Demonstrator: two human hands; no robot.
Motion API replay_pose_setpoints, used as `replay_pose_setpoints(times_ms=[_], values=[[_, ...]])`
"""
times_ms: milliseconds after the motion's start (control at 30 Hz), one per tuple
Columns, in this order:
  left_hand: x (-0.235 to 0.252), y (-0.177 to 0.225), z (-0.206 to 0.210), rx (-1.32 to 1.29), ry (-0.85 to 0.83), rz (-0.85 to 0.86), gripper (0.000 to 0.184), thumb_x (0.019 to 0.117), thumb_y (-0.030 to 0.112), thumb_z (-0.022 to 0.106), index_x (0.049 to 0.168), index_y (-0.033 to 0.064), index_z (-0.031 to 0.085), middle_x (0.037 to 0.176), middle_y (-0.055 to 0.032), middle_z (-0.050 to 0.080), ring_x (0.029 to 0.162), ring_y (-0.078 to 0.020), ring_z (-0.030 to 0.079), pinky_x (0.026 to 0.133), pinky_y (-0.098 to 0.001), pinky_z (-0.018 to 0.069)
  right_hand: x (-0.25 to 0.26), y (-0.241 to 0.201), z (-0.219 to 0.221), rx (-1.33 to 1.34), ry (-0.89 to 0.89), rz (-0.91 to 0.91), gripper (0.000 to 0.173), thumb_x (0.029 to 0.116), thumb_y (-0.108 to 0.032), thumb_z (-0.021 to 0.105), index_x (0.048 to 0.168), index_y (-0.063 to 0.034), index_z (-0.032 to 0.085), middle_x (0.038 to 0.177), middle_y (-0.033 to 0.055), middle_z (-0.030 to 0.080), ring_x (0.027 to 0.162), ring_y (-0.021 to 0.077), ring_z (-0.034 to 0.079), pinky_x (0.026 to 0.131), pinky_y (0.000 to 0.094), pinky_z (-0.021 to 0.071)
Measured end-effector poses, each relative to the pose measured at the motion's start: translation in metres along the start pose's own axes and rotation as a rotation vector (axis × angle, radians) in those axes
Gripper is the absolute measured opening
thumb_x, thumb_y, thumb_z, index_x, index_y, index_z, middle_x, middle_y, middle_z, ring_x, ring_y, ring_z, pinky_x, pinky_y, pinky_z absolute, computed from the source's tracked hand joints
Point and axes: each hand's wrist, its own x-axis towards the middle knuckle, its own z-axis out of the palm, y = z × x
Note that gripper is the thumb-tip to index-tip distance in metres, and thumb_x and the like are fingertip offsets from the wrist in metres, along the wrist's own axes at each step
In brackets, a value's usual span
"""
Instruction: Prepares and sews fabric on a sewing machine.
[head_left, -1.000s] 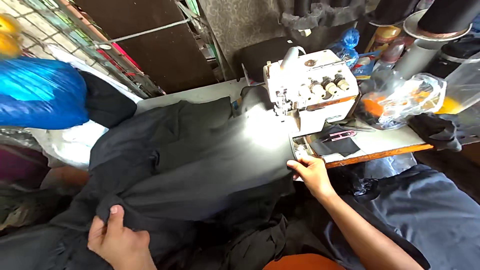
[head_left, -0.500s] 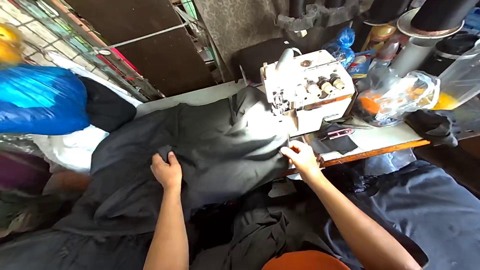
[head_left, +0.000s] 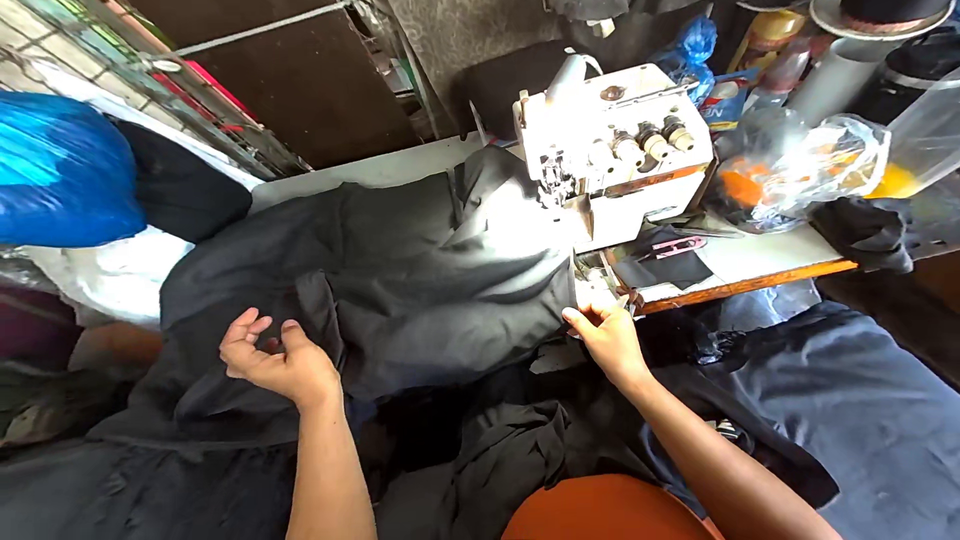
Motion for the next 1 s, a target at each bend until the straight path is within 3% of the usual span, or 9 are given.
replay_pose_setpoints(times_ms=[200, 300, 433, 500, 567, 667, 767, 1000], values=[[-0.001, 0.035, 0.004, -0.109, -0.045, 0.216, 0.043, 0.0962, 0.006, 0.057, 0.135, -0.011, 0.052, 0.134, -0.0246, 0.056, 0.121, -0.024, 0.053, 0.096, -0.0315, 0.0462, 0.001, -0.014, -0.002, 0.068, -0.052, 0.017, 0.009, 0.0918, -0.011, 0.069, 0.09, -0.0022, 0.069, 0.081, 0.0035, 0.069, 0.07, 0.0073, 0.068, 0.068, 0.0255, 0.0599], [-0.009, 0.051, 0.01, -0.123, -0.095, 0.388, 0.038, 0.0973, 0.01, 0.058, 0.13, -0.0096, 0.055, 0.128, -0.022, 0.061, 0.121, -0.023, 0.055, 0.1, -0.0352, 0.0449, -0.002, -0.015, -0.005, 0.123, -0.072, 0.039, 0.005, 0.0878, -0.006, 0.067, 0.091, -0.002, 0.069, 0.079, 0.0025, 0.068, 0.07, 0.007, 0.067, 0.068, 0.0255, 0.0583], [-0.04, 0.079, 0.023, -0.08, -0.199, 0.532, 0.029, 0.1, 0.019, 0.058, 0.124, 0.0022, 0.06, 0.12, -0.0143, 0.064, 0.121, -0.024, 0.055, 0.108, -0.0454, 0.036, -0.008, -0.001, -0.012, 0.184, -0.054, 0.093, 0.004, 0.0866, -0.003, 0.068, 0.09, -0.0031, 0.068, 0.077, 0.0019, 0.069, 0.066, 0.0076, 0.066, 0.065, 0.0248, 0.0579], [-0.067, 0.091, 0.029, -0.1, -0.31, 0.577, 0.024, 0.0998, 0.021, 0.058, 0.119, 0.0075, 0.064, 0.117, -0.0108, 0.065, 0.123, -0.025, 0.054, 0.11, -0.0484, 0.0336, -0.008, 0.0, -0.015, 0.254, -0.059, 0.115, 0.004, 0.0874, 0.0, 0.068, 0.091, -0.0016, 0.068, 0.076, 0.0023, 0.069, 0.064, 0.0081, 0.066, 0.064, 0.0241, 0.0582], [-0.093, 0.103, 0.038, -0.138, -0.435, 0.634, 0.019, 0.1007, 0.022, 0.056, 0.114, 0.0144, 0.067, 0.112, -0.0046, 0.068, 0.122, -0.0217, 0.055, 0.111, -0.0445, 0.0343, -0.009, -0.002, -0.014, 0.323, -0.08, 0.142, 0.004, 0.0888, 0.003, 0.067, 0.092, -0.0001, 0.067, 0.077, 0.0038, 0.069, 0.065, 0.0095, 0.067, 0.065, 0.0249, 0.0589], [-0.123, 0.12, 0.051, -0.18, -0.701, 0.733, 0.026, 0.1042, 0.023, 0.049, 0.121, 0.0208, 0.069, 0.117, -0.0024, 0.068, 0.121, -0.0212, 0.055, 0.111, -0.0412, 0.0341, -0.013, -0.007, -0.015, 0.402, -0.097, 0.178, 0.004, 0.09, 0.004, 0.066, 0.093, 0.0013, 0.066, 0.079, 0.0054, 0.07, 0.067, 0.0107, 0.067, 0.066, 0.0259, 0.0595], [-0.142, 0.13, 0.063, -0.152, -0.896, 0.826, 0.034, 0.103, 0.02, 0.05, 0.131, 0.0238, 0.069, 0.13, -0.0034, 0.068, 0.131, -0.0296, 0.054, 0.111, -0.0491, 0.0371, -0.015, -0.018, -0.018, 0.494, -0.123, 0.248, 0.005, 0.0911, 0.006, 0.063, 0.092, 0.0019, 0.065, 0.079, 0.0056, 0.069, 0.065, 0.0111, 0.066, 0.066, 0.0255, 0.0589], [-0.151, 0.137, 0.069, -0.161, -0.85, 0.876, 0.037, 0.0995, 0.013, 0.05, 0.126, 0.0217, 0.073, 0.127, -0.0005, 0.071, 0.131, -0.0293, 0.053, 0.108, -0.0465, 0.0347, -0.014, -0.033, -0.025, 0.789, -0.175, 0.402, 0.013, 0.0966, 0.009, 0.055, 0.088, -0.0003, 0.061, 0.073, 0.0057, 0.067, 0.063, 0.0115, 0.065, 0.065, 0.0259, 0.0583]])
